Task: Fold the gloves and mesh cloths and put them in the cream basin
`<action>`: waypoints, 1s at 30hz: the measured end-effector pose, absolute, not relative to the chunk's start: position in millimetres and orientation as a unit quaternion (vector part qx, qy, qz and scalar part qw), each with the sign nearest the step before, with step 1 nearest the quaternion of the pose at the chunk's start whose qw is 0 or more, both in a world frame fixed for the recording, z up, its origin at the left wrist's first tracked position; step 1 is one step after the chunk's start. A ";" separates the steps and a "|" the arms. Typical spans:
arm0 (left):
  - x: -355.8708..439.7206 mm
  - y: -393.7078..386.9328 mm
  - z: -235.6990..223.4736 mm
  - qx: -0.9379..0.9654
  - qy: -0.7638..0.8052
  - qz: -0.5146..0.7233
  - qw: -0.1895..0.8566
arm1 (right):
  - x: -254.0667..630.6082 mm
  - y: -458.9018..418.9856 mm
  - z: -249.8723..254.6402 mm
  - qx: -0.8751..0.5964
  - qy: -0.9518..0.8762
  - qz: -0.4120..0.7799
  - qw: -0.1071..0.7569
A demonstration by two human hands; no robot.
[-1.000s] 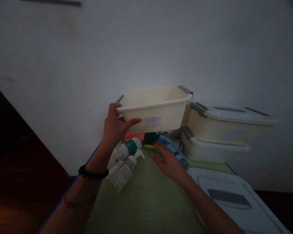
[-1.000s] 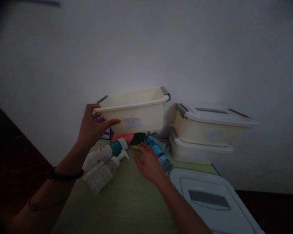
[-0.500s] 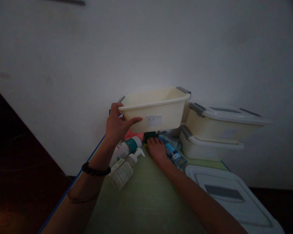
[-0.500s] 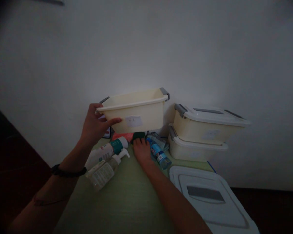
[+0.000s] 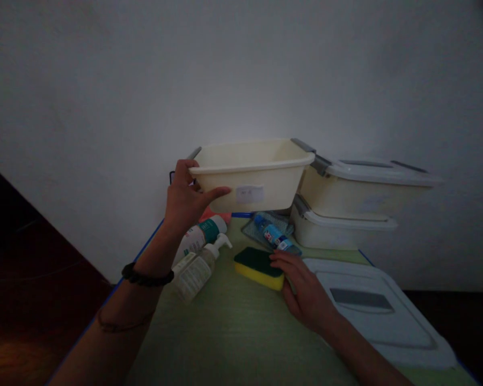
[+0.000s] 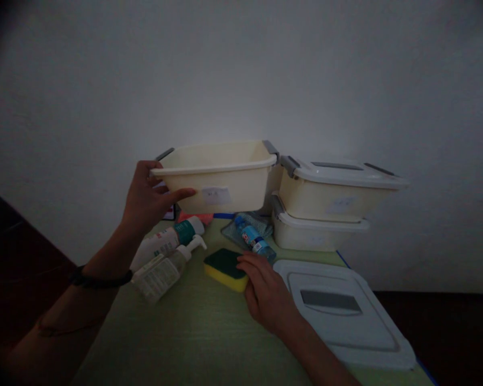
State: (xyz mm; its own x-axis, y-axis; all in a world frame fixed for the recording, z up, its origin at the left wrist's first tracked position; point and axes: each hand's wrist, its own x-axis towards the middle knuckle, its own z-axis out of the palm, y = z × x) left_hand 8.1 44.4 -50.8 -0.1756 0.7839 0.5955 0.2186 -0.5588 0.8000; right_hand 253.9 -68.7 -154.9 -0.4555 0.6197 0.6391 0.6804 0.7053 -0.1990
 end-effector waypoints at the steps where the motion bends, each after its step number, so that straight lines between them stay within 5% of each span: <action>1: 10.0 42.8 -51.5 0.607 0.417 0.639 0.220 | 260.1 -71.1 -155.9 -0.379 -0.858 -0.008 0.347; 6: 16.7 36.4 -54.6 0.627 0.425 0.618 0.211 | 271.2 -74.7 -153.9 -0.394 -0.867 0.179 0.246; 11: 18.1 35.4 -57.4 0.633 0.422 0.621 0.189 | 249.5 -80.0 -158.9 -0.464 -0.835 0.181 0.234; 24: 9.3 28.4 -47.2 0.674 0.451 0.574 0.113 | 272.3 -50.7 -59.7 -0.328 -0.730 0.189 0.570; 30: 4.6 11.9 -32.3 0.792 0.443 0.419 -0.010 | 264.9 -22.8 -18.6 -0.339 -0.668 0.014 0.662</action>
State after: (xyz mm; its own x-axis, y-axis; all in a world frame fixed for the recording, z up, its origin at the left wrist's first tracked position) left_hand 4.6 11.9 -32.3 0.2553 0.6946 0.6726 0.7107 -0.6064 0.3565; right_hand 264.9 -22.8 -18.6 0.1061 0.4727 0.8748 0.4344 0.7694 -0.4684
